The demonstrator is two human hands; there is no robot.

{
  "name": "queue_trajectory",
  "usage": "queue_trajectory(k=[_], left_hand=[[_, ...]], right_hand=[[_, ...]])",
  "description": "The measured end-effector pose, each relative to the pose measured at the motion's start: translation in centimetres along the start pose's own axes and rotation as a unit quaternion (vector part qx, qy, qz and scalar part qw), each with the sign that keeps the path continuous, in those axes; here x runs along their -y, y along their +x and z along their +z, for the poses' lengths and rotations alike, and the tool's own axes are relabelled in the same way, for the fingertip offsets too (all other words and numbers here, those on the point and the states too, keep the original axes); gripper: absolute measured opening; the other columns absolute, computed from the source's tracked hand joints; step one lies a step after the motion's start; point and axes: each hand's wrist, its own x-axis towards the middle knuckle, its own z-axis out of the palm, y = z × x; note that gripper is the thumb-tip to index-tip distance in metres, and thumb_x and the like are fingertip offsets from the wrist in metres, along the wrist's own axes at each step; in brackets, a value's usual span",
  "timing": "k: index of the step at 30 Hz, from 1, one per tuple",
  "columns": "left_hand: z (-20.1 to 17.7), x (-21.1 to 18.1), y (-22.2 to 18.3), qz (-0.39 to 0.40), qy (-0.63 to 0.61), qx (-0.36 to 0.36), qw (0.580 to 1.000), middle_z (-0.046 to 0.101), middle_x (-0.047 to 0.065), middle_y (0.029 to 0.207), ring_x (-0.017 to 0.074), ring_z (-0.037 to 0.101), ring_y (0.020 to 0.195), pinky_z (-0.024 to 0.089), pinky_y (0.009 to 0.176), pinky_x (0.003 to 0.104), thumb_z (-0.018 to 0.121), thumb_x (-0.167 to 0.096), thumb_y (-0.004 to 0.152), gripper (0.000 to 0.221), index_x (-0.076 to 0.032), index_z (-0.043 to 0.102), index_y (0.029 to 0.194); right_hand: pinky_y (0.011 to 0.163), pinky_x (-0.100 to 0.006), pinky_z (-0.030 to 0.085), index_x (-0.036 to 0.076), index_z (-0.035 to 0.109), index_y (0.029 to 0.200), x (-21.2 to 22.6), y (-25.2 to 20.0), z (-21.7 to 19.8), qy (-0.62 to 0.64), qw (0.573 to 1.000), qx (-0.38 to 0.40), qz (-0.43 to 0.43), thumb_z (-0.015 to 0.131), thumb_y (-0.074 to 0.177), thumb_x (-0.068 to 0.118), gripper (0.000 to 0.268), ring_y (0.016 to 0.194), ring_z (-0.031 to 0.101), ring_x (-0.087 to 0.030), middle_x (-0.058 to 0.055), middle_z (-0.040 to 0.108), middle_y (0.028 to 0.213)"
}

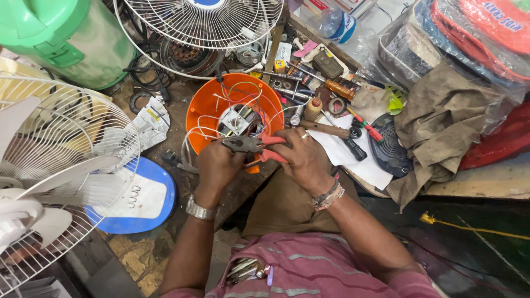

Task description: The person works on a small electrical component placed in an orange bowl on their lap. They use pliers to strip and twist wires, then wrap the connections with black electrical tape. The workspace is cluttered with tools and other fan parts.

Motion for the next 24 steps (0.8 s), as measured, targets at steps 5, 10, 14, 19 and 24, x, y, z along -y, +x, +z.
queue_trajectory(k=[5,10,14,19,24], left_hand=[[-0.2,0.1,0.4,-0.06,0.011,0.053,0.997,0.069,0.016,0.074,0.0362,0.068,0.07,0.051,0.062,0.048,0.074,-0.03,0.085,0.02,-0.01,0.077,0.082],[-0.3,0.2,0.2,-0.023,-0.036,0.006,0.999,0.071,0.014,0.081,0.0331,0.07,0.076,0.053,0.068,0.044,0.073,-0.028,0.089,0.022,-0.007,0.075,0.083],[-1.8,-0.6,1.2,-0.049,-0.093,0.008,0.994,0.072,0.013,0.08,0.0289,0.071,0.073,0.054,0.066,0.041,0.072,-0.024,0.087,0.019,-0.005,0.075,0.085],[-4.3,-1.1,3.5,-0.019,-0.165,-0.008,0.986,0.072,0.011,0.082,0.0247,0.072,0.071,0.053,0.064,0.036,0.073,-0.019,0.091,0.015,-0.004,0.074,0.091],[-5.8,-2.4,4.0,0.01,-0.159,-0.004,0.987,0.072,0.011,0.082,0.0246,0.072,0.075,0.054,0.068,0.035,0.073,-0.014,0.089,0.011,-0.004,0.074,0.093]], right_hand=[[0.086,-0.039,0.052,0.015,0.072,0.113,0.2,-0.8,-0.5,0.072,0.997,-0.022,0.029,0.08,0.084,0.012,0.03,0.107,0.064,-0.03,-0.01,0.065,0.125],[0.101,-0.032,0.05,0.006,0.07,0.126,1.2,-4.8,-2.0,0.255,0.938,-0.003,0.237,0.074,0.095,0.009,0.031,0.118,0.063,-0.025,-0.013,0.064,0.13],[0.105,-0.032,0.047,0.001,0.068,0.126,2.1,-7.8,-3.2,0.434,0.821,0.034,0.369,0.068,0.095,0.008,0.032,0.127,0.059,-0.019,-0.01,0.065,0.141],[0.102,-0.04,0.051,-0.003,0.064,0.13,3.7,-9.4,-3.7,0.601,0.654,0.143,0.437,0.067,0.09,0.007,0.041,0.125,0.062,-0.026,-0.014,0.066,0.14],[0.103,-0.055,0.053,-0.006,0.047,0.144,5.2,-8.0,-1.9,0.753,0.413,0.232,0.457,0.068,0.093,0.013,0.058,0.124,0.061,-0.038,-0.025,0.061,0.136]])
